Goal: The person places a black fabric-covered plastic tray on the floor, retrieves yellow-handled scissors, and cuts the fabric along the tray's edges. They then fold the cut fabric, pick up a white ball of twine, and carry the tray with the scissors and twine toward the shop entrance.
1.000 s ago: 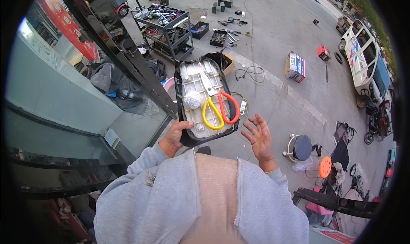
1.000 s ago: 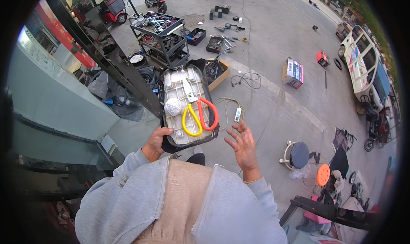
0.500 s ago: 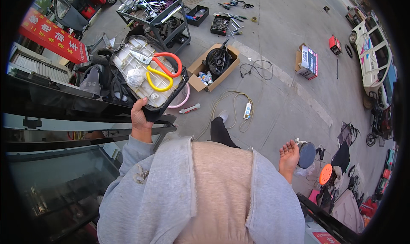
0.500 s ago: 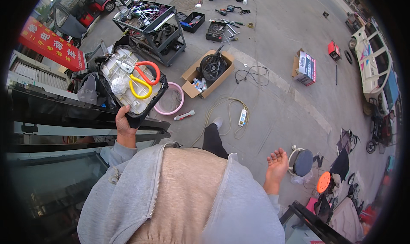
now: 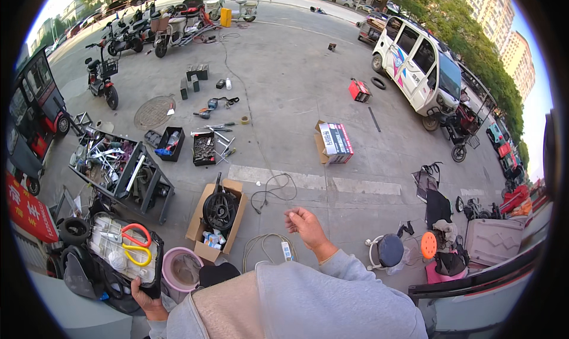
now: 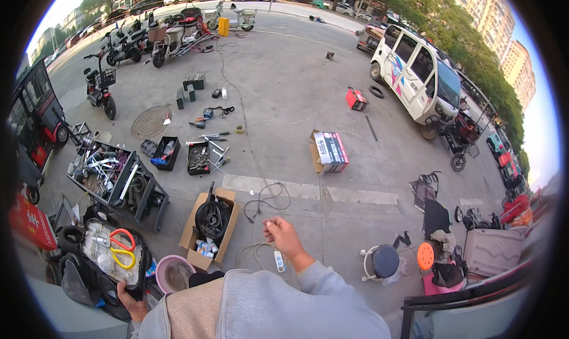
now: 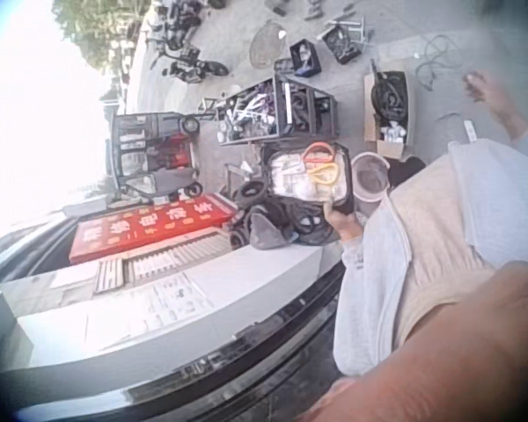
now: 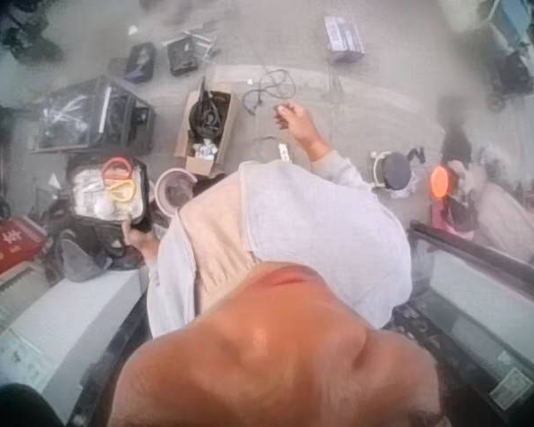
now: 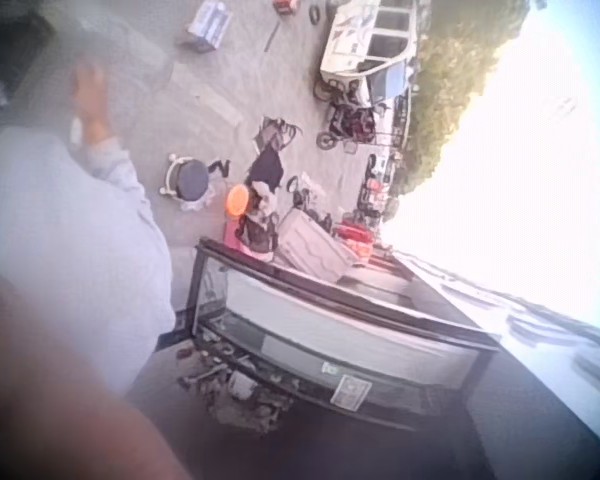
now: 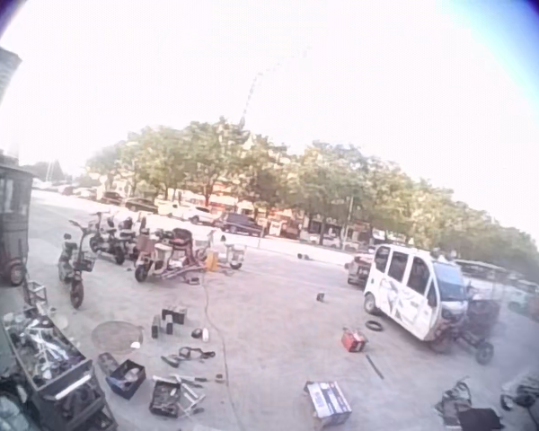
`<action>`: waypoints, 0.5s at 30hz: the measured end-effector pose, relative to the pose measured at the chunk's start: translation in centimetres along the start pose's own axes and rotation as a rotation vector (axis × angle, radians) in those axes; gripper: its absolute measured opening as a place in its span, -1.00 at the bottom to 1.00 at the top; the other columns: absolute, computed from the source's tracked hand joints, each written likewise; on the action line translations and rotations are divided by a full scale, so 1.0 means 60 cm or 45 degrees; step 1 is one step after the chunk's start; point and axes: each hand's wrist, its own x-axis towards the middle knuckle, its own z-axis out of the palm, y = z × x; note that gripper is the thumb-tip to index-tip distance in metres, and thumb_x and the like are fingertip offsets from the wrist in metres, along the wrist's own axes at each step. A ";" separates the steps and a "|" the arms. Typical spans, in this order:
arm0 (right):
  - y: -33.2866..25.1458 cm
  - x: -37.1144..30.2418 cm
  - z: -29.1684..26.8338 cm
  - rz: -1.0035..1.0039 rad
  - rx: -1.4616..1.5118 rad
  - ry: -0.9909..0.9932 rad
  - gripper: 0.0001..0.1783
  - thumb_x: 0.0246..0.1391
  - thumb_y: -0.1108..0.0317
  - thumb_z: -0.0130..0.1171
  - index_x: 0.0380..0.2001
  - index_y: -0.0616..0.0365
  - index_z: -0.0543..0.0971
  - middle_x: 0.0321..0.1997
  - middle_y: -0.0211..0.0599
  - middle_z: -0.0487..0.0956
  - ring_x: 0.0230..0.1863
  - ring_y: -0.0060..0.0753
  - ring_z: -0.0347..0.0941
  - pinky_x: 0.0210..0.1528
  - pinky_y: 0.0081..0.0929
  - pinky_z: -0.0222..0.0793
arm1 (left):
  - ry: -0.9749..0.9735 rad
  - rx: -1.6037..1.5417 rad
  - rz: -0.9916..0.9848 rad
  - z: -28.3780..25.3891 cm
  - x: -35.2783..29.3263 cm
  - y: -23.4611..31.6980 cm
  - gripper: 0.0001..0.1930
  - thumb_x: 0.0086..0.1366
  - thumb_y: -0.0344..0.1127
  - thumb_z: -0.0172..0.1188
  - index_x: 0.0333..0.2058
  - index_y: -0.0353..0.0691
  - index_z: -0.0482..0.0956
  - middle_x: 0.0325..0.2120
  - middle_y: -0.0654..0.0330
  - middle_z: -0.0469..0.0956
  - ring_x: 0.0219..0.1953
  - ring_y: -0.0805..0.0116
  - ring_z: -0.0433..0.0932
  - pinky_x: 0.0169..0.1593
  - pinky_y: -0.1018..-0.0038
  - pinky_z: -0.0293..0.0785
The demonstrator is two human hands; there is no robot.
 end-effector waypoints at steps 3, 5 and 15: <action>-0.005 0.016 -0.005 -0.015 -0.059 0.177 -0.78 0.25 0.31 -0.01 -0.18 0.22 0.51 -0.36 -0.38 0.52 -0.38 -0.60 0.42 -0.35 -0.61 0.39 | 0.025 0.015 -0.024 -0.013 0.123 0.004 -0.28 0.07 -0.41 0.07 0.27 -0.23 0.16 0.13 0.03 0.37 0.14 0.00 0.39 0.25 0.09 0.27; -0.001 0.016 -0.010 0.025 -0.044 0.386 -0.79 0.25 0.31 -0.02 -0.20 0.21 0.51 -0.38 -0.38 0.52 -0.39 -0.60 0.42 -0.36 -0.60 0.39 | 0.004 0.007 -0.066 -0.027 0.207 0.008 -0.31 0.07 -0.41 0.08 0.25 -0.23 0.20 0.10 0.05 0.41 0.10 0.04 0.43 0.23 0.12 0.31; -0.013 0.083 0.123 0.207 0.016 0.642 -0.80 0.25 0.32 -0.03 -0.22 0.21 0.50 -0.38 -0.36 0.52 -0.42 -0.58 0.42 -0.38 -0.58 0.39 | -0.107 -0.108 -0.130 -0.059 0.565 0.060 -0.38 0.12 -0.33 0.07 0.21 -0.23 0.27 0.06 0.09 0.46 0.07 0.10 0.46 0.20 0.18 0.33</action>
